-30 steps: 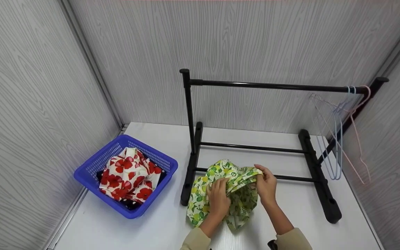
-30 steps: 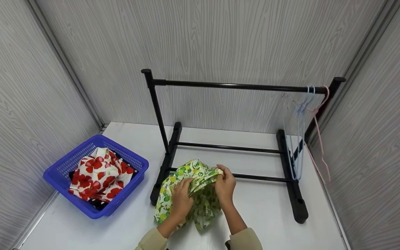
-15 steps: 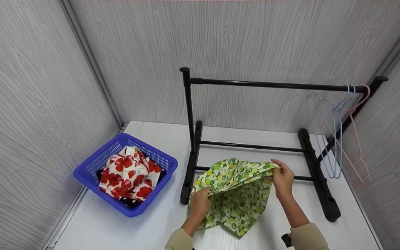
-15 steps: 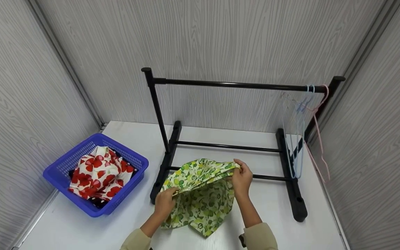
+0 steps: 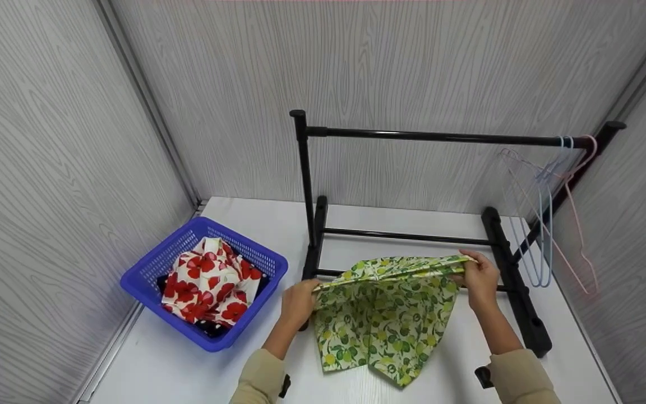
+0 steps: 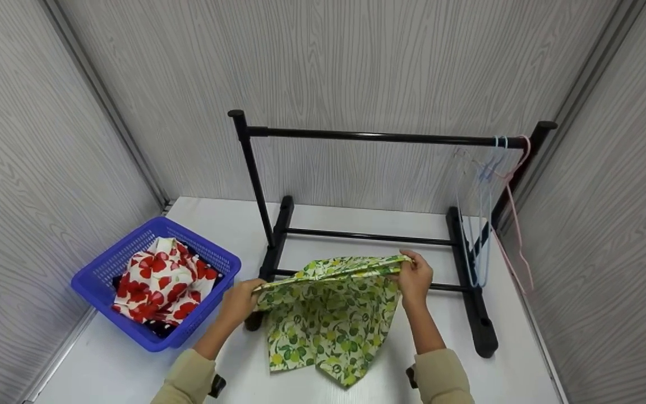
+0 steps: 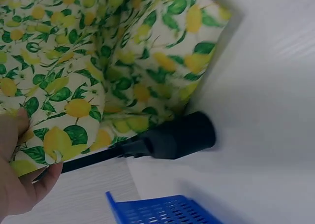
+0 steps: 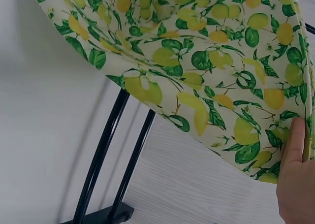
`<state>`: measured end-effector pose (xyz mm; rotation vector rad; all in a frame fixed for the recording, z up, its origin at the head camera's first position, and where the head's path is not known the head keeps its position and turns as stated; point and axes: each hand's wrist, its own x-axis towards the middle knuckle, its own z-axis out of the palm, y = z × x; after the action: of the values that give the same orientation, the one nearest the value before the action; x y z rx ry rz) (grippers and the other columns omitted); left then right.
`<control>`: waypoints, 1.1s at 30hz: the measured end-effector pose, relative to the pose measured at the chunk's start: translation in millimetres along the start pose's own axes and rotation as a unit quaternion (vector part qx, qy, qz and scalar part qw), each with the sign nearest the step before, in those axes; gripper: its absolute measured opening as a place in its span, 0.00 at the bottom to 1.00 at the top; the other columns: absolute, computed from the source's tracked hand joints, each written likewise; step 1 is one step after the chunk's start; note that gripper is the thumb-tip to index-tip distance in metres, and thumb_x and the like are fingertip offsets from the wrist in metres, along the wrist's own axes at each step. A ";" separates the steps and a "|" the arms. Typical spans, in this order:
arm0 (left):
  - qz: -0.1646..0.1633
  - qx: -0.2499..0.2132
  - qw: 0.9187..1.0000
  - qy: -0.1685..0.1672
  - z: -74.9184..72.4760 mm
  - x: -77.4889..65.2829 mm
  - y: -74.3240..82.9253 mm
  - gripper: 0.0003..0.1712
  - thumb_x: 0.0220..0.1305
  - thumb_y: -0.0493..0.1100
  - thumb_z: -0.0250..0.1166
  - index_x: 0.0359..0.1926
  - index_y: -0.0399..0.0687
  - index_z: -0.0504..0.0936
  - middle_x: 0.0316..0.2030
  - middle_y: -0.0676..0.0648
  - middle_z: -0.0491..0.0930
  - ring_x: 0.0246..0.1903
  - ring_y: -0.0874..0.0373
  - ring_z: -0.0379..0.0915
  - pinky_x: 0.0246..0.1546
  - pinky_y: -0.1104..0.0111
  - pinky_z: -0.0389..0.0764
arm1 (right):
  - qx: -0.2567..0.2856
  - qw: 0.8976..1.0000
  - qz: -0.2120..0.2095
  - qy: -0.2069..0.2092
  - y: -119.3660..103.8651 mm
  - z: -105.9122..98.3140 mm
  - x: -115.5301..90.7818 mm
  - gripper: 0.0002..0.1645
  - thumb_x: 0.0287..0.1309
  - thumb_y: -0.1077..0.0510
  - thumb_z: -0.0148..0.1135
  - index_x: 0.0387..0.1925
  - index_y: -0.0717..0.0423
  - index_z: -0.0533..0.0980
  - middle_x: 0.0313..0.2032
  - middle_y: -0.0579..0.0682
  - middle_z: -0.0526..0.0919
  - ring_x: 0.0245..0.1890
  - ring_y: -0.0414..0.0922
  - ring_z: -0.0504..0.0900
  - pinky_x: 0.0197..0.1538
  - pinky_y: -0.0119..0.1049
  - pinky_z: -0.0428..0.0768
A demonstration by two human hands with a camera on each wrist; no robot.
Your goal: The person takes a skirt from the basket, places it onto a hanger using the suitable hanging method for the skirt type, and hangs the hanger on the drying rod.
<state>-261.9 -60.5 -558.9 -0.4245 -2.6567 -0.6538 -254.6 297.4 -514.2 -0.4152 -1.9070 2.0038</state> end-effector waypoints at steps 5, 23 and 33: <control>0.015 0.018 0.999 0.022 -25.3 29.4 5.9 0.09 0.50 0.32 0.64 0.28 0.51 0.84 0.25 0.48 0.84 0.21 0.52 0.78 0.16 0.64 0.72 | 0.023 1.000 -0.001 -0.019 -11.3 -6.8 9.4 0.15 0.62 0.66 0.48 0.46 0.61 0.77 0.35 0.50 0.75 0.25 0.41 0.84 0.33 0.34 0.83; 0.009 -0.188 0.982 -0.016 -91.8 79.4 37.7 0.16 0.66 0.50 0.55 0.29 0.47 0.81 0.15 0.52 0.70 0.17 0.62 0.63 0.23 0.69 0.66 | -0.187 0.982 -0.023 0.001 -115.0 -20.1 8.5 0.15 0.61 0.63 0.48 0.42 0.68 0.76 0.14 0.38 0.74 0.11 0.33 0.73 0.20 0.28 0.77; 0.056 -0.031 0.996 0.061 -114.3 93.5 44.1 0.15 0.64 0.50 0.57 0.27 0.48 0.82 0.25 0.47 0.82 0.27 0.50 0.79 0.25 0.57 0.76 | -0.305 0.946 -0.067 -0.086 -134.5 -38.0 13.0 0.22 0.62 0.62 0.49 0.48 0.80 0.72 0.29 0.54 0.81 0.17 0.31 0.78 0.26 0.30 0.81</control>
<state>-296.4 -61.1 -408.7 -0.5300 -2.4830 -0.7048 -243.6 342.5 -381.7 -0.2497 -2.5750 1.3663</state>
